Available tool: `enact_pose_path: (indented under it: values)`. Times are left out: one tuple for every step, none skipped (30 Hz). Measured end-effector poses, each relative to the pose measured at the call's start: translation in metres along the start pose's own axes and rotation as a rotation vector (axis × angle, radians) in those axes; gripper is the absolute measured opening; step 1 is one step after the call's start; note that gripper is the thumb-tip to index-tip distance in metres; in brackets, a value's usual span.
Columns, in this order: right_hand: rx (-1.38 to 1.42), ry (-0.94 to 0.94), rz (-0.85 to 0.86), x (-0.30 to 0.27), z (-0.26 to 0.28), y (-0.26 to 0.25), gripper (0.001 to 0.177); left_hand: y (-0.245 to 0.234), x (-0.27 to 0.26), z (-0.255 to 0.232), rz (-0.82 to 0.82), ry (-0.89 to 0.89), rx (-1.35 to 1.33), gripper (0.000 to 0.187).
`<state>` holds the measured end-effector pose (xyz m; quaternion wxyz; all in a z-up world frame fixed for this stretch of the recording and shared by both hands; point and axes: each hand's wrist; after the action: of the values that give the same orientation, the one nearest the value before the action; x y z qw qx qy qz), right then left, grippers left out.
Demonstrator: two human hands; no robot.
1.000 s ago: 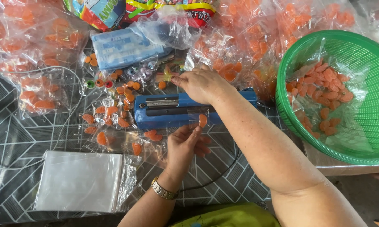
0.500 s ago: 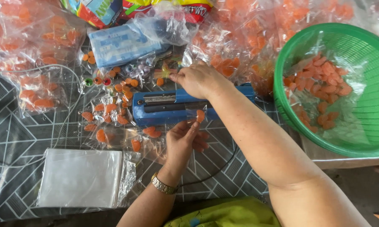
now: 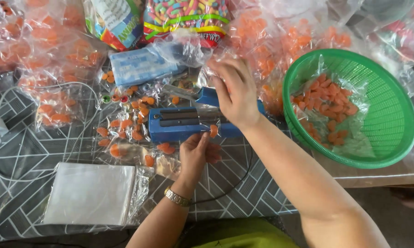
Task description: Manually packaging small orange candies into plastic bags and sealing them with a heat sealer.
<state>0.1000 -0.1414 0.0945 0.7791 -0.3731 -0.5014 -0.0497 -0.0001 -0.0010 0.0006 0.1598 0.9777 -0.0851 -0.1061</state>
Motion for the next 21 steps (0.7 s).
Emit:
enact_pose_path:
  values:
    - [-0.024,-0.11,-0.073,-0.001,0.013,-0.014,0.017,-0.001,0.0,0.001,0.003,-0.006,0.005,0.036]
    - [-0.025,-0.116,-0.075,-0.015,0.021,-0.02,0.017,-0.001,0.002,0.003,0.003,0.0,0.004,0.036]
    - [-0.052,-0.167,-0.028,-0.03,0.03,-0.025,0.017,-0.002,0.003,0.006,0.003,0.012,-0.015,0.036]
    - [-0.079,-0.219,0.019,-0.045,0.039,-0.029,0.021,-0.003,0.004,0.009,0.002,0.024,-0.034,0.036]
    - [-0.072,-0.217,0.022,-0.057,0.042,-0.024,0.021,-0.004,0.004,0.011,-0.004,0.021,-0.035,0.036]
    - [-0.205,-0.13,0.17,-0.069,0.045,-0.019,0.031,-0.005,0.006,0.013,-0.006,0.041,-0.045,0.035]
    - [-0.338,-0.04,0.317,-0.082,0.048,-0.014,0.042,-0.006,0.007,0.016,-0.006,0.06,-0.051,0.035]
    - [-0.332,-0.035,0.319,-0.083,0.05,-0.013,0.042,-0.005,0.006,0.016,-0.009,0.055,-0.048,0.035]
    - [-0.401,0.074,0.465,-0.082,0.05,-0.013,0.044,-0.004,0.006,0.016,-0.01,0.057,-0.058,0.035]
    - [-0.467,0.185,0.611,-0.081,0.051,-0.012,0.049,-0.003,0.005,0.015,-0.011,0.06,-0.067,0.035]
    - [-0.465,0.185,0.611,-0.081,0.051,-0.007,0.049,-0.004,0.007,0.017,-0.013,0.059,-0.066,0.035]
    - [-0.476,0.253,0.739,-0.08,0.051,-0.002,0.055,-0.004,0.008,0.019,-0.013,0.074,-0.067,0.035]
    - [-0.484,0.322,0.869,-0.08,0.051,0.003,0.062,-0.005,0.008,0.022,-0.015,0.086,-0.068,0.034]
    - [-0.48,0.322,0.871,-0.077,0.052,0.004,0.062,-0.005,0.007,0.02,-0.018,0.083,-0.067,0.034]
    - [-0.476,0.358,0.944,-0.073,0.053,0.006,0.064,-0.004,0.006,0.019,-0.017,0.086,-0.053,0.034]
    - [-0.472,0.395,1.017,-0.07,0.053,0.007,0.067,-0.003,0.006,0.017,-0.016,0.088,-0.039,0.035]
    - [-0.471,0.398,1.018,-0.069,0.055,0.004,0.067,-0.003,0.007,0.019,-0.015,0.085,-0.037,0.035]
    - [-0.492,0.364,0.977,-0.068,0.057,0.0,0.066,-0.004,0.008,0.022,-0.002,0.087,-0.019,0.035]
    - [-0.514,0.329,0.935,-0.068,0.059,-0.004,0.066,-0.005,0.009,0.024,0.011,0.09,-0.001,0.035]
    - [-0.515,0.332,0.935,-0.073,0.054,-0.007,0.066,-0.002,0.006,0.018,0.013,0.088,0.0,0.035]
    - [-0.533,0.349,0.856,-0.077,0.049,-0.011,0.061,0.001,0.004,0.011,-0.001,0.057,-0.015,0.035]
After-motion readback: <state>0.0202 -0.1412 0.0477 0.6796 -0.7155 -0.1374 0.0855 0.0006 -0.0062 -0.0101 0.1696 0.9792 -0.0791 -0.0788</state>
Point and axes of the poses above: each hand's wrist, its own x-axis towards the middle knuckle, its own y-axis out of the palm, z = x × y, and after that the axes turned 9 degrees about z, right-handed
